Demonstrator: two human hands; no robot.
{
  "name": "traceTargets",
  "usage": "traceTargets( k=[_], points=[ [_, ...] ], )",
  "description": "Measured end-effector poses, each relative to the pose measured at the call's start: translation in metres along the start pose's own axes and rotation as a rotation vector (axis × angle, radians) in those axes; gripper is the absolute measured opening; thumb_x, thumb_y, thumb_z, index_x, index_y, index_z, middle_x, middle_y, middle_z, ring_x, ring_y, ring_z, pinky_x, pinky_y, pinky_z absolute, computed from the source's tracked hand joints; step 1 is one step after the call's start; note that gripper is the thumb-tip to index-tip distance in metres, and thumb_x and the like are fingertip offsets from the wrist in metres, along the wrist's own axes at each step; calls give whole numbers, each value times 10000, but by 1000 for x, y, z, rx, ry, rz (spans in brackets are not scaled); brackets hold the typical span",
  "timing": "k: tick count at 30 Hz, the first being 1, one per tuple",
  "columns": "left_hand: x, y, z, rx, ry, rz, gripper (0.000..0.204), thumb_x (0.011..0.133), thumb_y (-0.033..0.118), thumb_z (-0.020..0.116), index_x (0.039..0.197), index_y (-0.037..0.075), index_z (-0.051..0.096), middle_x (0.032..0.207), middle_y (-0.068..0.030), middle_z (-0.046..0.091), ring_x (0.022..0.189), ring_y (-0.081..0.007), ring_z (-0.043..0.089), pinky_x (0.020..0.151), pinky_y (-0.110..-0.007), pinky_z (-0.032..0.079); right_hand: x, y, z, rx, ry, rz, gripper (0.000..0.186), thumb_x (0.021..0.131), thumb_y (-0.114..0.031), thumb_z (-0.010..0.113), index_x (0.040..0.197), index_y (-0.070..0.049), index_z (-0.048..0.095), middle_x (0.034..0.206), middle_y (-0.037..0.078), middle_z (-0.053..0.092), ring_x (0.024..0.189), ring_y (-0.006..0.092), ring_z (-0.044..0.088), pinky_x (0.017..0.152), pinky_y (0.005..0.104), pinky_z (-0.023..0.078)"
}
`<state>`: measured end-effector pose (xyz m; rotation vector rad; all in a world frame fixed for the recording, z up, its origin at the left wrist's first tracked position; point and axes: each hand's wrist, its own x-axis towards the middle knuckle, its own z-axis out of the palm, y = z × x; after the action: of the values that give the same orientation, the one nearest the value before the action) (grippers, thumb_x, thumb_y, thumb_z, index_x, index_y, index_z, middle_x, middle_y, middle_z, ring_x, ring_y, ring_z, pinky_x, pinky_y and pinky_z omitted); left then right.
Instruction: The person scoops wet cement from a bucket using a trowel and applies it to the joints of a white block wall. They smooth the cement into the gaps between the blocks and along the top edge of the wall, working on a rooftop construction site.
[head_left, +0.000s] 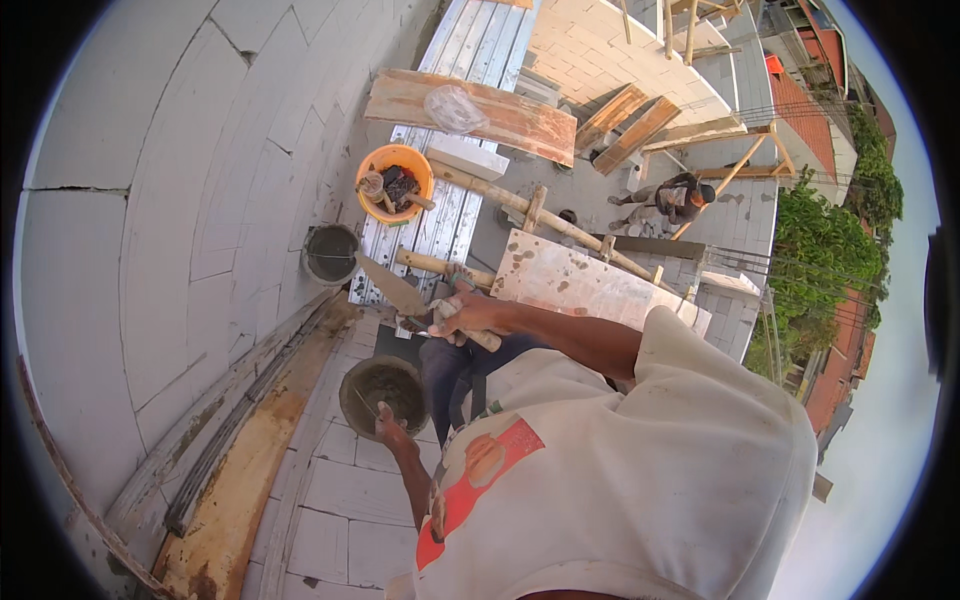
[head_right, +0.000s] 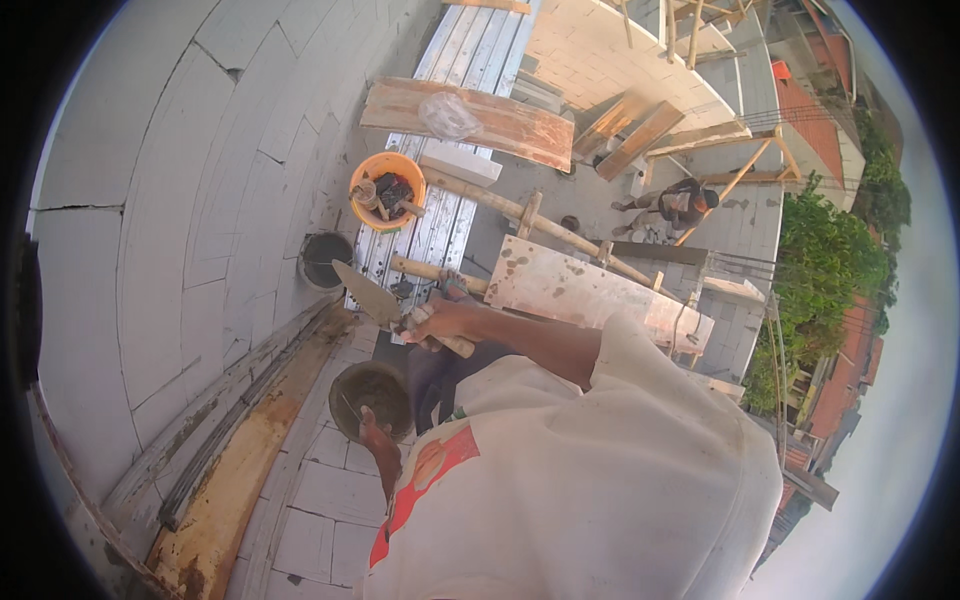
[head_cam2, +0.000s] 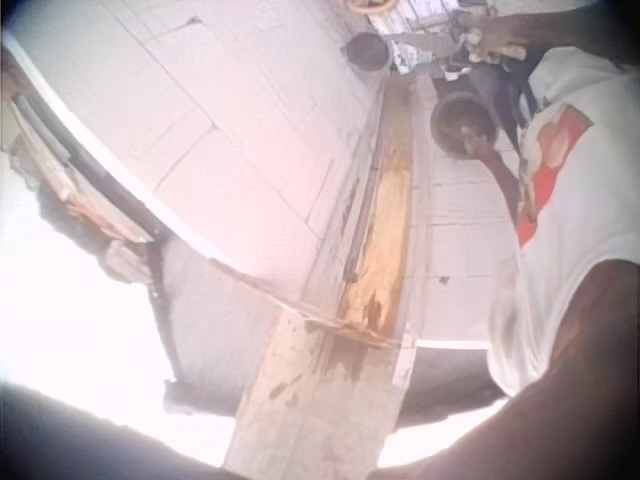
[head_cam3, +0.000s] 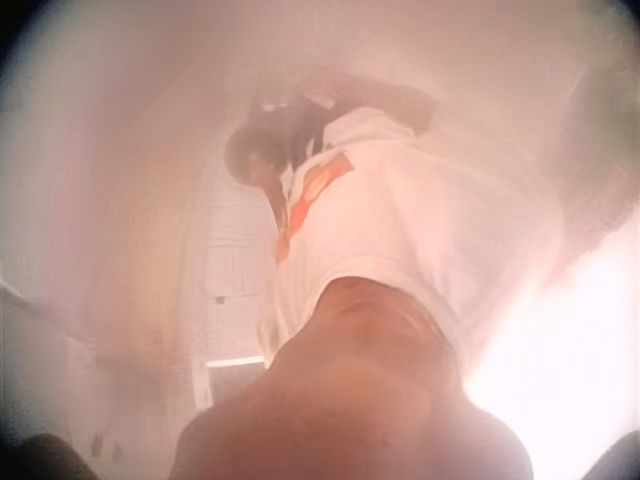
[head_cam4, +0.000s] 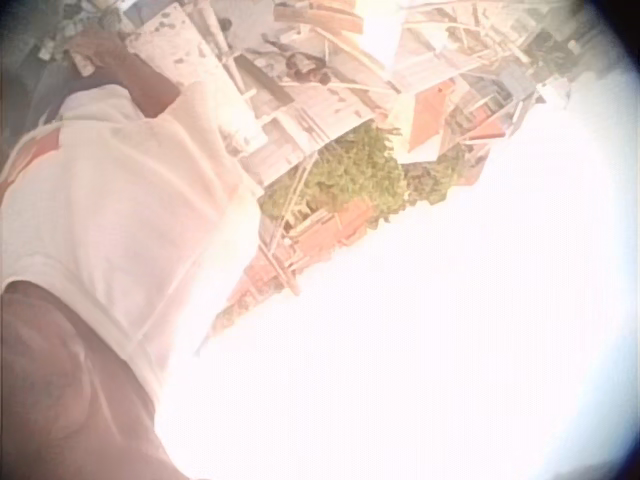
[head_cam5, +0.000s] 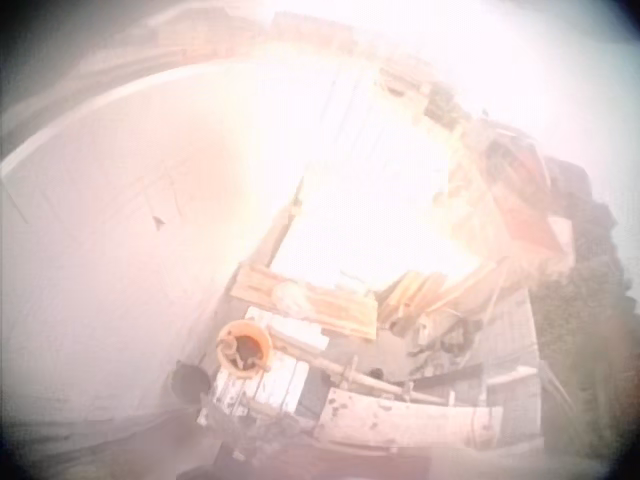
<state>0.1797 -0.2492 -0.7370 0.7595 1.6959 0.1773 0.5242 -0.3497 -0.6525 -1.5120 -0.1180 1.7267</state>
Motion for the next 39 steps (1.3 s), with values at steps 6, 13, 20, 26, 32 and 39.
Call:
traceTargets(
  k=[6,13,20,26,32,39],
  points=[
    [-7,62,69,348,-334,255,307,882,114,738,831,147,437,768,31,423,668,-88,396,637,-256,364,15,27,1,287,-47,-99,386,886,-432,758,994,-70,681,871,4,657,791,109,602,711,287,490],
    [-50,87,170,659,-637,495,232,837,-14,684,907,94,491,820,36,437,731,-74,419,675,-242,376,18,38,-12,407,-3,-212,431,889,-462,752,986,-49,674,886,9,646,790,114,578,716,302,478],
    [-53,67,251,980,-1020,725,473,840,74,701,1273,10,522,1151,-139,633,1074,-258,629,931,-372,485,15,100,-46,654,418,-249,380,916,-354,744,1110,-35,672,935,17,666,849,100,599,783,282,484],
    [25,10,261,917,-857,719,362,888,200,723,1155,-22,622,1022,-192,666,991,-323,690,844,-452,559,-4,196,-106,836,874,-157,112,954,-121,651,960,-75,549,764,13,505,675,155,510,831,394,494],
    [206,19,254,870,-397,-56,490,921,461,701,1013,-21,689,693,-44,624,516,-135,571,482,-307,532,-33,296,-164,732,1108,174,237,903,-229,741,996,-88,575,715,-2,511,654,127,509,684,310,451],
    [424,8,256,244,-262,-114,874,920,655,584,1509,43,380,1377,-156,486,1235,-276,512,1114,-549,344,-56,382,-187,338,956,537,259,851,-202,770,1002,-62,613,739,-24,530,680,101,514,663,292,440]
  ],
)
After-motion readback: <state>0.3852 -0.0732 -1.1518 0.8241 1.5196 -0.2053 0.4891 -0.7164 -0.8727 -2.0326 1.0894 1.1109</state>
